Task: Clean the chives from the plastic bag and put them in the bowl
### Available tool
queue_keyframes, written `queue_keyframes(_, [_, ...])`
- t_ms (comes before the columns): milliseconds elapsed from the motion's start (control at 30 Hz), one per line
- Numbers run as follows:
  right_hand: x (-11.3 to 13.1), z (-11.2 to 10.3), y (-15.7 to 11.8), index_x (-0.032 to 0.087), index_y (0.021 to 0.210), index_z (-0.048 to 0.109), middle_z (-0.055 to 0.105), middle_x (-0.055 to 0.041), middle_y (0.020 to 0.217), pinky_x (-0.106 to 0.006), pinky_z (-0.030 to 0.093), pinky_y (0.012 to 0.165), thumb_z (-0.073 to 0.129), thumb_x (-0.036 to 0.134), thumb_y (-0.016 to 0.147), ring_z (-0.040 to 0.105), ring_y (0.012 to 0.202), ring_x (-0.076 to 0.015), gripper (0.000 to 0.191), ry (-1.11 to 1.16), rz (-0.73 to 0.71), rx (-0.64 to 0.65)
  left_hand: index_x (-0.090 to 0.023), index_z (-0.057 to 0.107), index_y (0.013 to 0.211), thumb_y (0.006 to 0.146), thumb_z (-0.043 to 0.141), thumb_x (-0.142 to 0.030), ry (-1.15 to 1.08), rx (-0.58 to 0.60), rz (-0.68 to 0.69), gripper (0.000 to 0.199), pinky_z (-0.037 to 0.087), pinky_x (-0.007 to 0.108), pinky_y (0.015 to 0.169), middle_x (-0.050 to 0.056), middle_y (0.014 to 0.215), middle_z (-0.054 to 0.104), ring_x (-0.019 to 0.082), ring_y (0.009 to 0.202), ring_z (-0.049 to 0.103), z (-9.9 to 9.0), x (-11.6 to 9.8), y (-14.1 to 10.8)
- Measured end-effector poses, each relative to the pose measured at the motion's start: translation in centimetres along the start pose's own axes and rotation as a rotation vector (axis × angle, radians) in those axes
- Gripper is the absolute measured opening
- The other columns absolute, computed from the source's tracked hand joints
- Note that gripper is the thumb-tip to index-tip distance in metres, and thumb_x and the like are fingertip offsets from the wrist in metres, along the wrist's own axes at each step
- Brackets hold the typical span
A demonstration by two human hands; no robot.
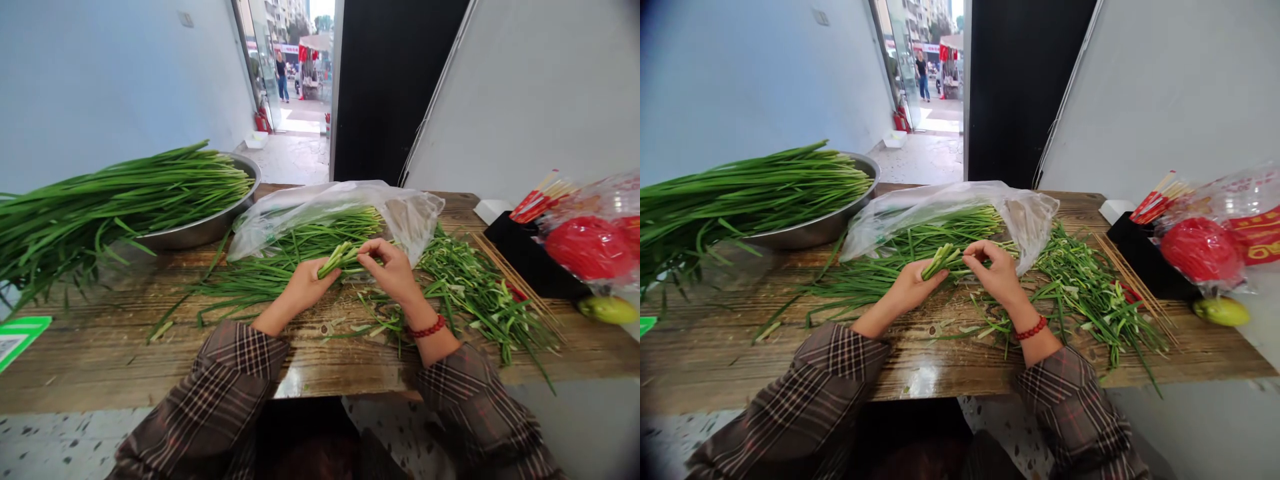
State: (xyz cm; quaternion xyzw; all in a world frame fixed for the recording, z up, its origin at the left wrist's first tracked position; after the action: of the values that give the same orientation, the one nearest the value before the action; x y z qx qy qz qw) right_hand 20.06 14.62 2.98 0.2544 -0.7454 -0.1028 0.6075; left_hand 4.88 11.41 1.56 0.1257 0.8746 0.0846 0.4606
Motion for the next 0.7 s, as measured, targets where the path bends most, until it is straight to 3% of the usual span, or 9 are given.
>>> queue_keyframes(167, [-2.1, -4.4, -0.3, 0.02, 0.081, 0.059, 0.061, 0.0008, 0.069, -0.026, 0.045, 0.064, 0.058, 0.041, 0.087, 0.055, 0.065, -0.0129, 0.021, 0.079, 0.099, -0.356, -0.018, 0.05, 0.057, 0.083, 0.053, -0.036, 0.035, -0.064, -0.01, 0.032, 0.036, 0.023, 0.06, -0.002, 0.058, 0.05, 0.013, 0.061, 0.046, -0.9, 0.1, -0.1])
queue_keyframes(233, [-2.6, -5.3, -0.4, 0.02, 0.078, 0.058, 0.059, 0.0012, 0.066, -0.025, 0.045, 0.062, 0.055, 0.044, 0.089, 0.054, 0.062, -0.0122, 0.026, 0.119, 0.12, -0.404, -0.018, 0.052, 0.059, 0.083, 0.053, -0.038, 0.023, -0.114, -0.036, 0.032, 0.037, 0.024, 0.061, -0.002, 0.057, 0.051, 0.014, 0.063, 0.048, -1.6, 0.2, -0.1])
queue_keyframes(333, [-2.4, -3.2, 0.2, 0.02, 0.081, 0.061, 0.062, -0.0002, 0.07, -0.025, 0.046, 0.063, 0.053, 0.048, 0.09, 0.057, 0.066, -0.0126, 0.03, 0.128, 0.134, -0.189, -0.018, 0.056, 0.061, 0.083, 0.053, -0.041, 0.009, -0.138, -0.062, 0.033, 0.038, 0.024, 0.061, -0.002, 0.054, 0.051, 0.016, 0.064, 0.05, -2.1, 0.3, -0.2])
queue_keyframes(467, [-1.8, 0.6, 0.0, 0.02, 0.103, 0.062, 0.061, 0.0018, 0.073, -0.026, 0.046, 0.065, 0.063, 0.043, 0.083, 0.057, 0.068, -0.0124, 0.031, 0.135, 0.116, 0.086, -0.018, 0.056, 0.061, 0.083, 0.053, -0.042, 0.02, -0.119, -0.055, 0.033, 0.038, 0.024, 0.061, -0.002, 0.054, 0.052, 0.015, 0.061, 0.049, -1.8, 0.4, -0.1])
queue_keyframes(567, [-1.6, 1.5, 0.0, 0.02, 0.107, 0.062, 0.059, 0.0027, 0.071, -0.027, 0.047, 0.065, 0.061, 0.041, 0.084, 0.057, 0.067, -0.0123, 0.032, 0.192, 0.103, 0.115, -0.018, 0.056, 0.06, 0.085, 0.052, -0.043, 0.012, -0.038, -0.051, 0.035, 0.037, 0.024, 0.058, -0.002, 0.056, 0.055, 0.013, 0.057, 0.048, -0.8, 0.8, -0.1])
queue_keyframes(700, [-1.2, 1.1, 0.0, 0.022, 0.111, 0.063, 0.059, 0.0025, 0.071, -0.028, 0.048, 0.068, 0.061, 0.039, 0.085, 0.06, 0.07, -0.0132, 0.031, 0.204, 0.068, 0.08, -0.016, 0.061, 0.066, 0.088, 0.05, -0.042, -0.036, 0.074, -0.067, 0.035, 0.04, 0.024, 0.056, 0.001, 0.062, 0.062, 0.013, 0.055, 0.051, 0.4, 1.3, -0.2])
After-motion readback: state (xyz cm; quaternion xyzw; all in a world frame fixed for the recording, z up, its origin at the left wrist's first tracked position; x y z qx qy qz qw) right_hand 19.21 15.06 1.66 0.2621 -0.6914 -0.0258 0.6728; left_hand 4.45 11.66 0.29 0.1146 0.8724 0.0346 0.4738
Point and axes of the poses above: each hand's wrist, its own y-axis towards the middle knuckle, its own z-axis out of the palm, x = y × z, the point moved 10 cm from there along y, towards the middle knuckle
